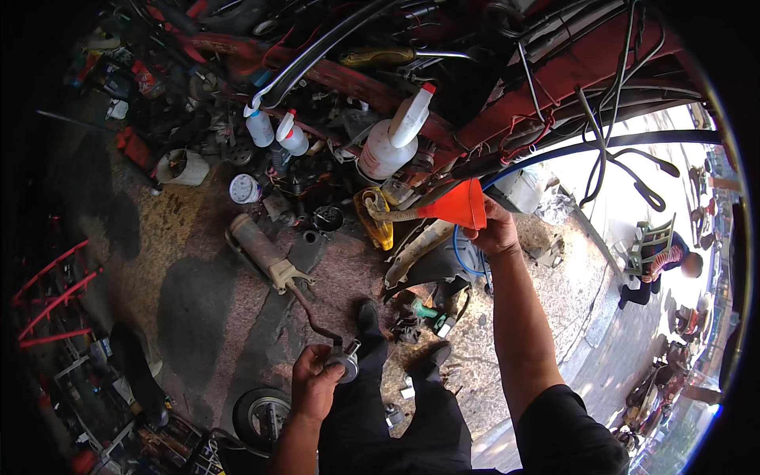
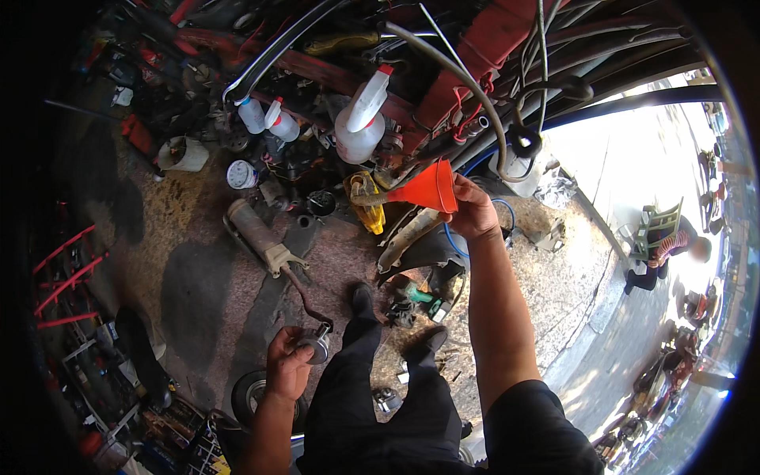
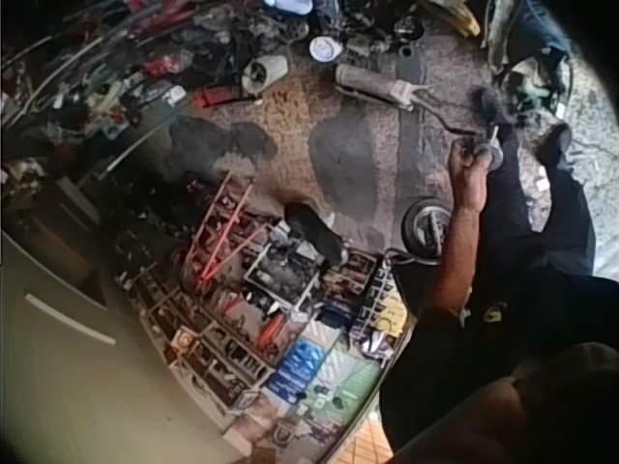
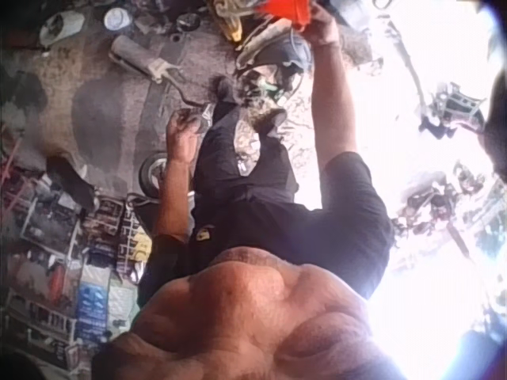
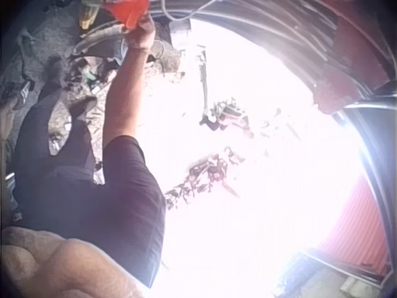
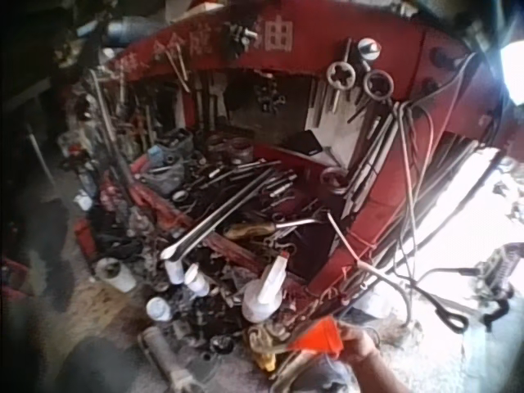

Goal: The person disassembles and cleans scooter engine components, including the piston and cylinder. They use a funnel to pour oil into the piston, then wipe the parts with a cloth. The person also cleans the engine area of the scooter.

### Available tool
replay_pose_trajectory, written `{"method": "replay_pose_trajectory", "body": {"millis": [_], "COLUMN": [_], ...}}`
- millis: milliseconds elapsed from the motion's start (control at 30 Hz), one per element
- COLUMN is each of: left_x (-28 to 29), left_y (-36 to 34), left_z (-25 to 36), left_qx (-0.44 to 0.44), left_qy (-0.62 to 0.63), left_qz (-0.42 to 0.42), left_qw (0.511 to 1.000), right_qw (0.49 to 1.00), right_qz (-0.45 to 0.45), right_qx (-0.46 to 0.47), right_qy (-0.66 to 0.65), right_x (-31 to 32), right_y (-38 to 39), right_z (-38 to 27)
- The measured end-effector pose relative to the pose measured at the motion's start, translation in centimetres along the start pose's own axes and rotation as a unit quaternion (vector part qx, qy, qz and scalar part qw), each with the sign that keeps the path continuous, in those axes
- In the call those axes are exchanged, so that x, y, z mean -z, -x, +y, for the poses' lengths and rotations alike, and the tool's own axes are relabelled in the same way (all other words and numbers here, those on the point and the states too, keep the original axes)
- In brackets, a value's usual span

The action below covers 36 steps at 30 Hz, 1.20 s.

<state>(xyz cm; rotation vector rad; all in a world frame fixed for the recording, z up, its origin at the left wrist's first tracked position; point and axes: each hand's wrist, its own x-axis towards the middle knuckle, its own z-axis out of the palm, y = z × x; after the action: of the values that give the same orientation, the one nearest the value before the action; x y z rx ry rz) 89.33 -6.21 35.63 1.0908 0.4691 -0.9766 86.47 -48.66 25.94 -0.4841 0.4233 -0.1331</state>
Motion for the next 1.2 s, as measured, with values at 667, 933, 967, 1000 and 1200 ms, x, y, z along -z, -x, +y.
{"method": "replay_pose_trajectory", "body": {"millis": [667, 933, 967, 1000, 1200], "left_x": [-13.4, -13.5, -13.3, -13.2, -12.1], "left_y": [-20.6, -21.1, -21.1, -21.2, -21.9], "left_z": [9.3, 8.9, 8.8, 8.7, 8.1], "left_qx": [0.080, 0.099, 0.102, 0.104, 0.113], "left_qy": [-0.193, -0.207, -0.206, -0.202, -0.175], "left_qz": [-0.413, -0.407, -0.401, -0.398, -0.396], "left_qw": [0.886, 0.884, 0.887, 0.889, 0.894], "right_qw": [0.994, 0.995, 0.994, 0.992, 0.990], "right_qz": [-0.060, -0.054, -0.067, -0.079, -0.085], "right_qx": [-0.053, -0.023, -0.036, -0.049, -0.068], "right_qy": [0.069, 0.083, 0.084, 0.086, 0.092], "right_x": [-1.1, -0.6, -0.6, -0.7, -2.0], "right_y": [0.7, -1.2, -1.3, -1.2, -1.4], "right_z": [0.1, -0.9, -1.0, -1.0, -0.9]}}
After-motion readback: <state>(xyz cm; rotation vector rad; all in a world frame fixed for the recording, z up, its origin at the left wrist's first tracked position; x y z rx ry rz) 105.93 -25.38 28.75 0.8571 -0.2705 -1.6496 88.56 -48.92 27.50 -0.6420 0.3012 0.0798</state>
